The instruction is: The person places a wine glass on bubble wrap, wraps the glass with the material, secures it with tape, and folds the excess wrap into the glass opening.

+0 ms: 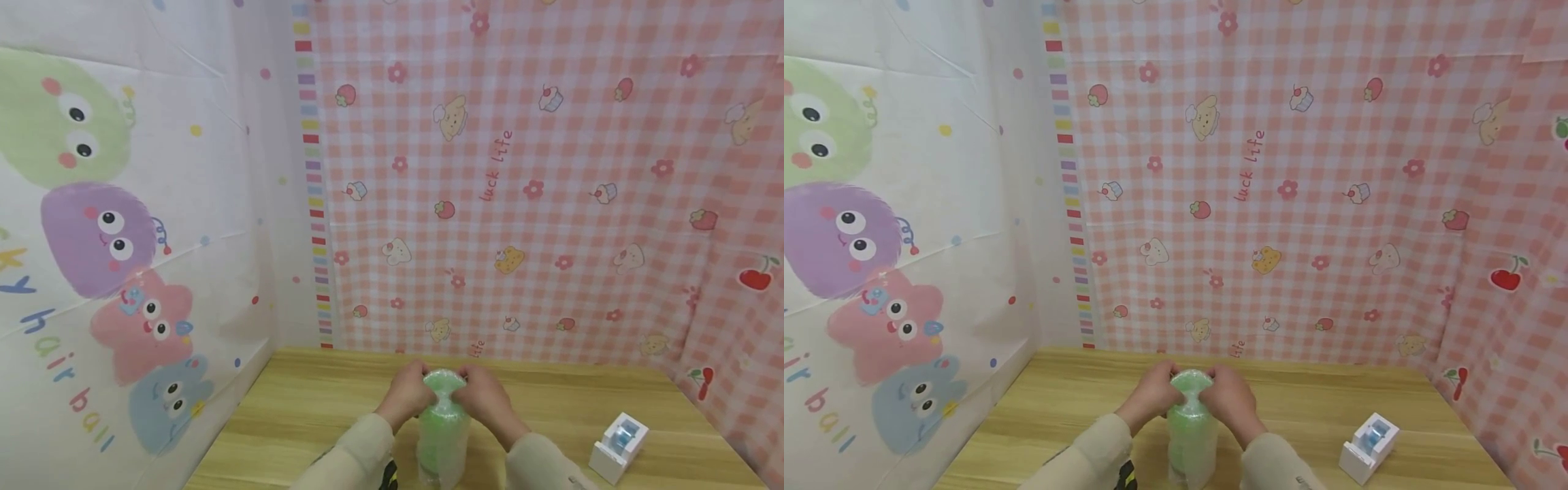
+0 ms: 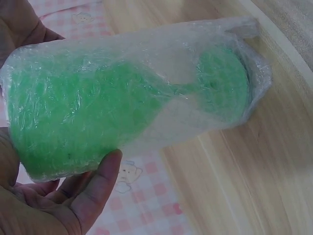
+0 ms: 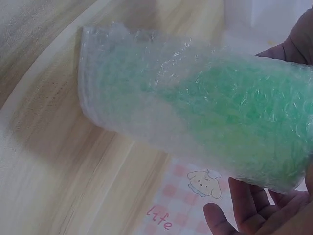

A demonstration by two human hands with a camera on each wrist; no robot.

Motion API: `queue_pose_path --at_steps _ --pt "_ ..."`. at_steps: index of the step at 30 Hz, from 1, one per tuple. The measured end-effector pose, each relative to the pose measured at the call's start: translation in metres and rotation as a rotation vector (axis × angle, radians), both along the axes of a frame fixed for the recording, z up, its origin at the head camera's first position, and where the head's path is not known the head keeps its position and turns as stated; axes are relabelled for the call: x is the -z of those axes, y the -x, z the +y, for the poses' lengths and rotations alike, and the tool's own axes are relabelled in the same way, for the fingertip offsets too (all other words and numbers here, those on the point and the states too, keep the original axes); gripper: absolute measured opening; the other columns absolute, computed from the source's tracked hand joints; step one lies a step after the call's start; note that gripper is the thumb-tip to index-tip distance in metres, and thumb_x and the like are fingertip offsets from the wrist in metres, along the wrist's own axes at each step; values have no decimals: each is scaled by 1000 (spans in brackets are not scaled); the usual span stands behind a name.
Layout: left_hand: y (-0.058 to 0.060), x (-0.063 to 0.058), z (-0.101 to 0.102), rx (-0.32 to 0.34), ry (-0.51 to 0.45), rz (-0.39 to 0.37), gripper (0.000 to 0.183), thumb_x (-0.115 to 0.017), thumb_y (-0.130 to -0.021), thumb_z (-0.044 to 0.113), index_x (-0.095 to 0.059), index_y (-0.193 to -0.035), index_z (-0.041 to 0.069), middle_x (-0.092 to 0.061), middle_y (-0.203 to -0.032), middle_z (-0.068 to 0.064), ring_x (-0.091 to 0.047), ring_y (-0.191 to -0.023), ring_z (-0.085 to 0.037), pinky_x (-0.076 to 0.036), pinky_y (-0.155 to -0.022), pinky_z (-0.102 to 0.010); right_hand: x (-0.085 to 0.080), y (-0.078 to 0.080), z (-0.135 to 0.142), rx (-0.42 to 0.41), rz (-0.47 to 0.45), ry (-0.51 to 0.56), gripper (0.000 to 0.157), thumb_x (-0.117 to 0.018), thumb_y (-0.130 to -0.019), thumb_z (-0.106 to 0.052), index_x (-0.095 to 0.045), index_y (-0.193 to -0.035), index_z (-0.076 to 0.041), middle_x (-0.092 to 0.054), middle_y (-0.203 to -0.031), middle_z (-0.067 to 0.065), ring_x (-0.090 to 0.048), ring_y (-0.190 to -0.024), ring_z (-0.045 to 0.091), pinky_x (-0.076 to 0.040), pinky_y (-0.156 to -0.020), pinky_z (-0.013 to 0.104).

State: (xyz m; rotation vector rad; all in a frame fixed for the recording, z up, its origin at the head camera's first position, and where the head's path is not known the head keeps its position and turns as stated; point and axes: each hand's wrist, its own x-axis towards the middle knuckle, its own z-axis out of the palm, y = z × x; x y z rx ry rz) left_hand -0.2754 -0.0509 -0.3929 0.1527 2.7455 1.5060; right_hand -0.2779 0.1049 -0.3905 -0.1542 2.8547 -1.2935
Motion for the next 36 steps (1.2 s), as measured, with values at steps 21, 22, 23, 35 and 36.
queue_pose_path --at_steps 21,22,23,35,36 --pt "0 -2 0 4 61 4 30 -68 -75 -10 -51 -98 2 -53 -87 -10 -54 -72 -24 -50 -52 -32 11 1 -1 -23 -24 65 28 -69 -83 -17 -65 -104 1 -65 -90 6 -61 -81 22 -56 -71 40" --pt "0 -2 0 5 56 3 31 -68 -76 -10 -52 -99 2 -53 -87 -10 -54 -72 -23 -51 -52 -32 11 1 -1 -21 -30 66 28 -69 -82 -17 -65 -103 1 -65 -89 6 -62 -81 22 -56 -72 41" --pt "0 -1 0 6 49 0 30 -68 -76 -9 -52 -99 2 -54 -87 -9 -55 -72 -23 -51 -53 -32 10 1 -1 -25 -31 71 27 -70 -82 -15 -65 -103 2 -65 -89 7 -62 -81 23 -56 -72 42" --pt "6 12 -7 60 -58 2 25 -70 -85 7 -57 -106 6 -60 -97 -6 -59 -82 -20 -55 -64 -34 6 5 -1 13 -33 -3 26 -70 -83 -10 -67 -105 4 -66 -88 8 -62 -78 23 -57 -71 42" --pt "6 14 -9 73 -70 7 24 -70 -86 9 -58 -107 6 -60 -99 -5 -60 -84 -20 -56 -68 -35 6 5 -2 17 -36 0 27 -70 -83 -10 -67 -105 4 -66 -89 9 -62 -78 23 -57 -71 42"
